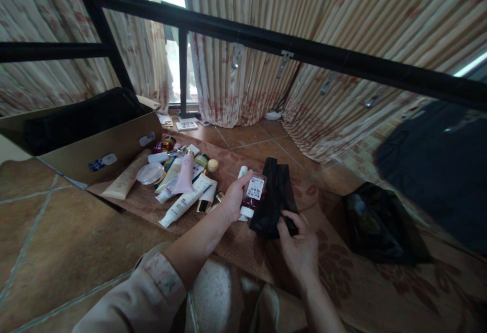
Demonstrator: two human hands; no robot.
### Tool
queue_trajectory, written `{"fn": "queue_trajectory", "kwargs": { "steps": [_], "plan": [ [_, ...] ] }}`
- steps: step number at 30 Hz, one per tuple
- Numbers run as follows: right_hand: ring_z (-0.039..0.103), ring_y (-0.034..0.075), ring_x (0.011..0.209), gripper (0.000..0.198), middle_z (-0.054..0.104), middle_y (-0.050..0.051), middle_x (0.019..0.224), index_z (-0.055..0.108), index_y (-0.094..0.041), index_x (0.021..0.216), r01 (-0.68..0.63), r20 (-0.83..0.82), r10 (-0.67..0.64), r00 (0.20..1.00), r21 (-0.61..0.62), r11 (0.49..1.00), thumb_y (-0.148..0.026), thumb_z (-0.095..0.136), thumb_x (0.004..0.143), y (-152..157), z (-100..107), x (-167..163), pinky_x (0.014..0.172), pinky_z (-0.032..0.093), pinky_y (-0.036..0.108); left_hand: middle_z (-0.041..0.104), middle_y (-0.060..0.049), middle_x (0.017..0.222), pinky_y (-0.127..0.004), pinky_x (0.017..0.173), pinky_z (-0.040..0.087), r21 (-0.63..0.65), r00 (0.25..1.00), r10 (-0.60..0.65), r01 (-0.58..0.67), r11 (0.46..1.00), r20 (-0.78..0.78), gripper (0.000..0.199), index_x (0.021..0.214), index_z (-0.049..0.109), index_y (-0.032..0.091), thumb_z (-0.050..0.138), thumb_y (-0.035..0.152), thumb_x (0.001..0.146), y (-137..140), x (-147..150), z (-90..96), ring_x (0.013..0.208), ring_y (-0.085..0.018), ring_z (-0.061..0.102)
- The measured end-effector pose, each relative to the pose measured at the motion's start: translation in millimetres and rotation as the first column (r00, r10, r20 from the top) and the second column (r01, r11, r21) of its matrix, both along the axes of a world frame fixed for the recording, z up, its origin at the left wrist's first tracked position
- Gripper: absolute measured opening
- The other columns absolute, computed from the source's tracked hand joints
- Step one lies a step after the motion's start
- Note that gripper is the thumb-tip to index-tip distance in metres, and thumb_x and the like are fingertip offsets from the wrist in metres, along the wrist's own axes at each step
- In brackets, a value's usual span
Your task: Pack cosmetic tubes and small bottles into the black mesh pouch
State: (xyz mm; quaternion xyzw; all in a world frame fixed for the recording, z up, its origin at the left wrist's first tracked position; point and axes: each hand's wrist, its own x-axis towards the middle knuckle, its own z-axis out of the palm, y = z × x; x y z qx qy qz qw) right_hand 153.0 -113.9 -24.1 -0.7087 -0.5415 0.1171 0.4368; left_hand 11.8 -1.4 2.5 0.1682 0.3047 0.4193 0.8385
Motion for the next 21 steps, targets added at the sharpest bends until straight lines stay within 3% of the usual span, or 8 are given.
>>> {"fn": "queue_trajectory", "kwargs": {
  "steps": [9,15,21],
  "plan": [
    [0.064,0.022,0.09,0.027,0.066,0.006,0.096,0.069,-0.021,0.095,0.004,0.002,-0.004,1.0,-0.002,1.0,-0.041,0.056,0.083,0.4,1.0,-0.5,0.078,0.047,0.032,0.069,-0.011,0.064,-0.027,0.053,0.051,-0.006,0.999,-0.033,0.033,0.999,0.004,0.04,0.085,0.068,0.008,0.053,0.045,0.086,1.7,-2.0,-2.1,0.054,-0.018,0.065],
    [0.063,0.022,0.091,0.026,0.066,0.006,0.096,0.069,-0.021,0.096,-0.001,-0.002,0.001,1.0,0.008,1.0,-0.04,0.056,0.083,0.8,-0.9,0.5,0.079,0.047,0.032,0.069,-0.011,0.065,-0.028,0.057,0.054,0.02,1.0,-0.009,0.008,1.0,0.013,0.038,0.081,0.067,0.008,0.049,0.04,0.089,2.4,-2.6,-2.2,0.057,-0.019,0.067],
    [0.063,0.021,0.091,0.026,0.066,0.006,0.097,0.069,-0.021,0.095,0.005,0.0,-0.005,1.0,0.008,1.0,-0.04,0.056,0.083,0.8,-2.6,1.1,0.079,0.046,0.032,0.069,-0.013,0.063,-0.026,0.05,0.052,0.036,0.999,-0.053,0.053,0.998,0.009,0.045,0.082,0.066,0.007,0.042,0.044,0.092,2.8,-5.0,-1.3,0.053,-0.019,0.066]
  ]
}}
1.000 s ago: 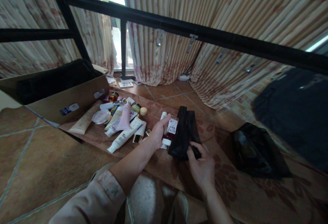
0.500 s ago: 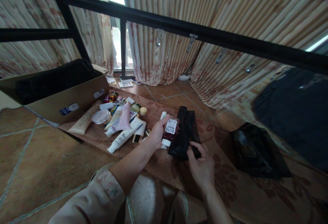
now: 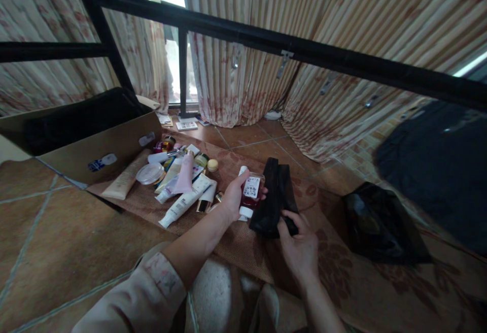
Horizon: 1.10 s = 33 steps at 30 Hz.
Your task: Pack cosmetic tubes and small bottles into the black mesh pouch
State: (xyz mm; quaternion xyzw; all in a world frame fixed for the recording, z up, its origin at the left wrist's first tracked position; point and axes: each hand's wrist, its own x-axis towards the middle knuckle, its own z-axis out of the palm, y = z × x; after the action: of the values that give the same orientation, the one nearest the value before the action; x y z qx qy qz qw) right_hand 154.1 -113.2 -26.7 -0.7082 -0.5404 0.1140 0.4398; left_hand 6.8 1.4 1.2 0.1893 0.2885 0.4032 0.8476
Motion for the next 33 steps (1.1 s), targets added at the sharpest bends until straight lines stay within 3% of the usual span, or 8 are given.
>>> {"fn": "queue_trajectory", "kwargs": {
  "steps": [16,21,27,33],
  "plan": [
    [0.064,0.021,0.091,0.026,0.065,0.006,0.099,0.068,-0.021,0.097,-0.01,0.005,0.01,1.0,-0.006,1.0,-0.041,0.056,0.085,-1.1,3.5,-1.2,0.079,0.047,0.032,0.067,-0.011,0.059,-0.023,0.04,0.046,-0.034,1.0,-0.001,0.002,0.999,0.019,0.051,0.086,0.066,0.007,0.039,0.05,0.092,-0.2,-2.1,3.2,0.046,-0.017,0.062],
    [0.064,0.021,0.089,0.027,0.065,0.006,0.098,0.069,-0.021,0.097,-0.005,0.007,0.006,1.0,-0.013,1.0,-0.041,0.056,0.084,-1.4,4.4,-1.7,0.076,0.047,0.031,0.065,-0.009,0.057,-0.023,0.04,0.046,-0.063,0.999,-0.016,0.019,0.998,0.045,0.056,0.079,0.065,0.008,0.039,0.057,0.09,-1.0,-3.9,7.9,0.044,-0.016,0.061],
    [0.063,0.02,0.09,0.025,0.065,0.005,0.097,0.069,-0.022,0.095,0.0,-0.011,0.0,1.0,-0.009,1.0,-0.041,0.057,0.084,-1.4,2.8,-1.9,0.077,0.047,0.03,0.054,-0.003,0.046,-0.019,0.032,0.036,0.055,0.99,-0.074,0.068,0.996,0.121,0.064,0.077,0.064,0.01,0.033,0.065,0.088,-1.4,-6.7,9.5,0.032,-0.01,0.046],
    [0.064,0.02,0.088,0.026,0.066,0.005,0.096,0.069,-0.022,0.095,0.003,-0.018,-0.004,1.0,-0.012,1.0,-0.041,0.057,0.084,-1.1,3.0,-2.0,0.076,0.047,0.03,0.052,-0.002,0.048,-0.019,0.031,0.033,0.077,0.986,-0.124,0.115,0.99,0.115,0.065,0.079,0.064,0.011,0.029,0.065,0.088,-2.6,-6.7,8.9,0.033,-0.01,0.047]
  ]
}}
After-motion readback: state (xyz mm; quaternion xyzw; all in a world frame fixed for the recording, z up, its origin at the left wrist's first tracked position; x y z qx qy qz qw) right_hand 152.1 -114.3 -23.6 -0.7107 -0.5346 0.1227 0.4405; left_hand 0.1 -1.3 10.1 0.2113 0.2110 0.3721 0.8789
